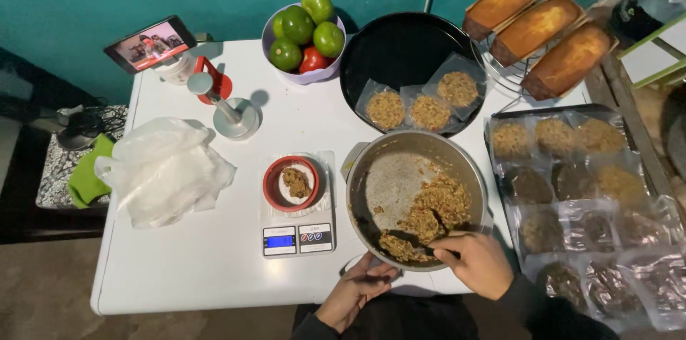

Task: Portioning a food mixture into plastic bags using a spoon, a scale, and a ring mold.

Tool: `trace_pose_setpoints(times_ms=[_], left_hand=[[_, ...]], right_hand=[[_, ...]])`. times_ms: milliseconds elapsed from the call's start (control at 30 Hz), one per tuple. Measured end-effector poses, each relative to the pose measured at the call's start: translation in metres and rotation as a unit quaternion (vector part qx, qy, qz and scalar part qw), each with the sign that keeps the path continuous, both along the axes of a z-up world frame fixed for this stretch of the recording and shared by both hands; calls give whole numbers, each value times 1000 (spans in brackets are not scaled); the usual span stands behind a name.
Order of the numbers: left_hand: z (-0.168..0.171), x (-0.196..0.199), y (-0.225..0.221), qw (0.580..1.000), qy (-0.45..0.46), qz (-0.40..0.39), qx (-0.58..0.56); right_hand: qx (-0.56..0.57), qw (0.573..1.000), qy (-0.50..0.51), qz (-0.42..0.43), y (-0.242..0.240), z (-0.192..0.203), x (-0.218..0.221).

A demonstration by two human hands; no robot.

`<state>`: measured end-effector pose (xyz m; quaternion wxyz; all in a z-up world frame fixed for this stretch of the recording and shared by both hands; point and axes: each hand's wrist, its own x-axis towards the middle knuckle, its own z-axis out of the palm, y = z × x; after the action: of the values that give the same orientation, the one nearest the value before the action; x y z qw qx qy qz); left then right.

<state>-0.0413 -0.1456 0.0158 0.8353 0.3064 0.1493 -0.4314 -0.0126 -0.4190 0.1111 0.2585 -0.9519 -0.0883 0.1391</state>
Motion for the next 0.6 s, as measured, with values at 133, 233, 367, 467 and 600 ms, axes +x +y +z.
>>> trace_pose_setpoints(times_ms=[133,233,367,467,600], left_hand=[[6,1,-3,1000,17,12,22],[-3,-1,-3,999,20,17,26],[-31,-7,-2,1000,-13,7,0],[-8,0,4,999,-10,-14,44],[-33,-4,25,996,-61,-51,48]], right_hand=[[51,987,73,-134,-3,-4,-16],[106,967,118,-197,-11,-33,-27],[239,938,119,-222,-22,-88,-37],[283,859,209,-371,-11,-82,-31],[349,846,124,-384,3,-70,-24]])
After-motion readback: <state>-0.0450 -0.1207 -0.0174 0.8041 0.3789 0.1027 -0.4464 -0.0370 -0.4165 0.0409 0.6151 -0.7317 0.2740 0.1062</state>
